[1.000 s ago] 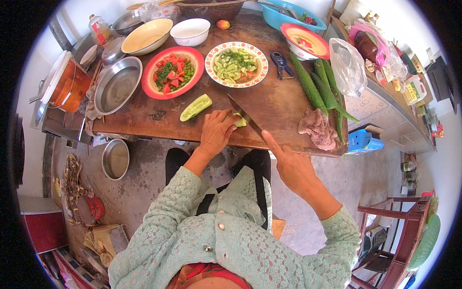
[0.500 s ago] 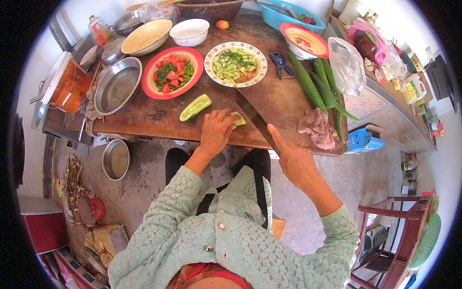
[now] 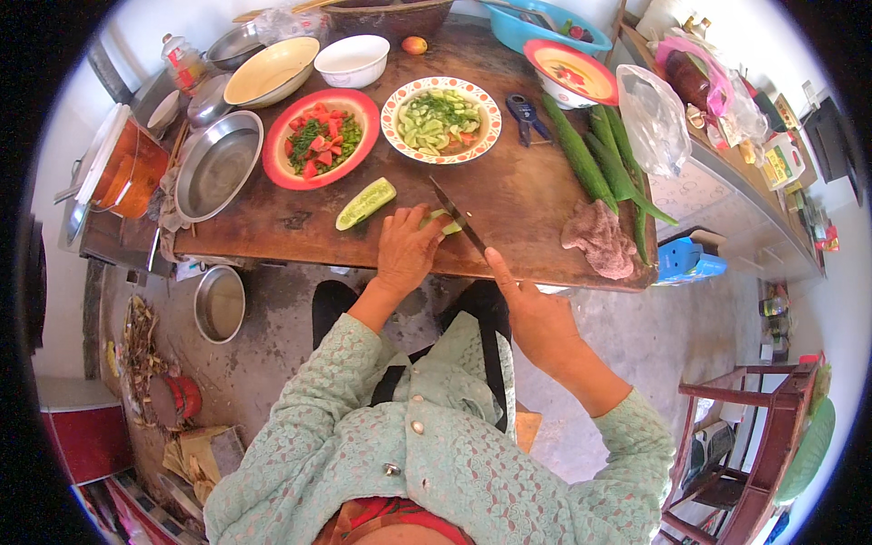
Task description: The person wipes bowls with a cloth, then slices a cucumber on a wooden cutting board using a large knife. The sliced cucumber is transferred to a plate. The person then wipes the cutting board and tends to a wood-burning stove by adding kindling.
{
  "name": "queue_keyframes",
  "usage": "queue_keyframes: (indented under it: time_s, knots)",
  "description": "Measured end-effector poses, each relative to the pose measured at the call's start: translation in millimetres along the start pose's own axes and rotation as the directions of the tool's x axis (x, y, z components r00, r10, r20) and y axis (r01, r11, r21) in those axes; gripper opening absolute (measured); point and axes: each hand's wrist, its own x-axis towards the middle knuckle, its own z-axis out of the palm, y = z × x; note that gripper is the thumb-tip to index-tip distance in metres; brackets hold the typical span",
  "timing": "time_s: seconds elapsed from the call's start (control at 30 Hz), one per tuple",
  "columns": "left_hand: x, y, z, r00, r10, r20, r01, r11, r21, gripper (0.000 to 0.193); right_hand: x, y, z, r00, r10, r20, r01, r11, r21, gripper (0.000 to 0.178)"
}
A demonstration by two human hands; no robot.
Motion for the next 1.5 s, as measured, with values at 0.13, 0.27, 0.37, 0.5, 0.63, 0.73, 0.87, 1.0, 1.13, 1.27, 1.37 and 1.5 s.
queue_keyframes:
  time_s: [0.13,0.27,0.37,0.5,0.63,0.73,0.87,1.0,1.13,1.27,1.37,1.5]
  knots:
    - [0.3,2.3,-2.4,1.0,-0.011,0.009,0.011,1.0,-0.007,0.033,1.3,6.3,8.8,0.995,-0.023,-0.1,0.033,0.994,0.102,0.089]
    - [-0.7,-0.3,0.1,1.0,-0.008,-0.005,0.008,1.0,-0.015,0.033,2.2,9.4,-7.4,0.993,-0.02,-0.118,0.043,0.981,0.19,0.088]
    - [-0.9,-0.6,-0.2,1.0,-0.008,-0.008,0.008,1.0,-0.028,0.032,1.5,4.5,-18.3,0.99,-0.02,-0.138,0.047,0.979,0.199,0.088]
    - [-0.5,0.9,-2.0,1.0,-0.008,0.001,0.008,1.0,-0.023,0.032,0.1,3.8,-18.0,0.982,-0.059,-0.177,0.084,0.986,0.142,0.089]
    - [-0.2,1.3,-0.4,0.999,0.006,-0.032,-0.006,1.0,0.003,0.032,-4.7,0.5,-10.9,0.995,-0.033,-0.091,0.049,0.983,0.177,0.089]
    - [-0.2,0.9,-0.1,0.999,0.014,-0.052,-0.013,1.0,0.013,0.031,-4.7,-1.7,-6.9,0.994,-0.035,-0.105,0.054,0.98,0.19,0.088]
    - [-0.2,0.7,-0.1,0.999,0.009,-0.038,-0.009,1.0,0.02,0.032,-0.5,-2.4,-1.7,0.996,-0.032,-0.08,0.043,0.99,0.135,0.088]
    - [0.5,0.9,0.3,0.999,-0.003,-0.039,0.002,1.0,-0.011,0.033,7.0,5.7,10.1,0.992,-0.053,-0.114,0.06,0.997,0.058,0.089]
    - [-2.2,-3.2,2.5,1.0,-0.013,-0.029,0.011,0.997,-0.078,0.031,12.3,20.8,-11.4,0.986,-0.101,-0.132,0.11,0.992,0.064,0.088]
    - [-3.8,-9.1,6.0,0.998,-0.006,-0.066,-0.005,0.987,-0.16,0.031,9.6,24.8,-22.4,0.993,-0.06,-0.103,0.071,0.991,0.111,0.088]
    - [-3.7,-10.0,5.4,0.998,-0.006,-0.055,-0.004,0.985,-0.174,0.031,12.0,22.5,-22.4,0.966,-0.17,-0.195,0.192,0.976,0.102,0.088]
    - [-1.6,-8.1,1.1,1.0,-0.006,-0.013,0.004,0.989,-0.148,0.031,9.5,20.4,-13.4,0.954,-0.222,-0.203,0.237,0.97,0.053,0.086]
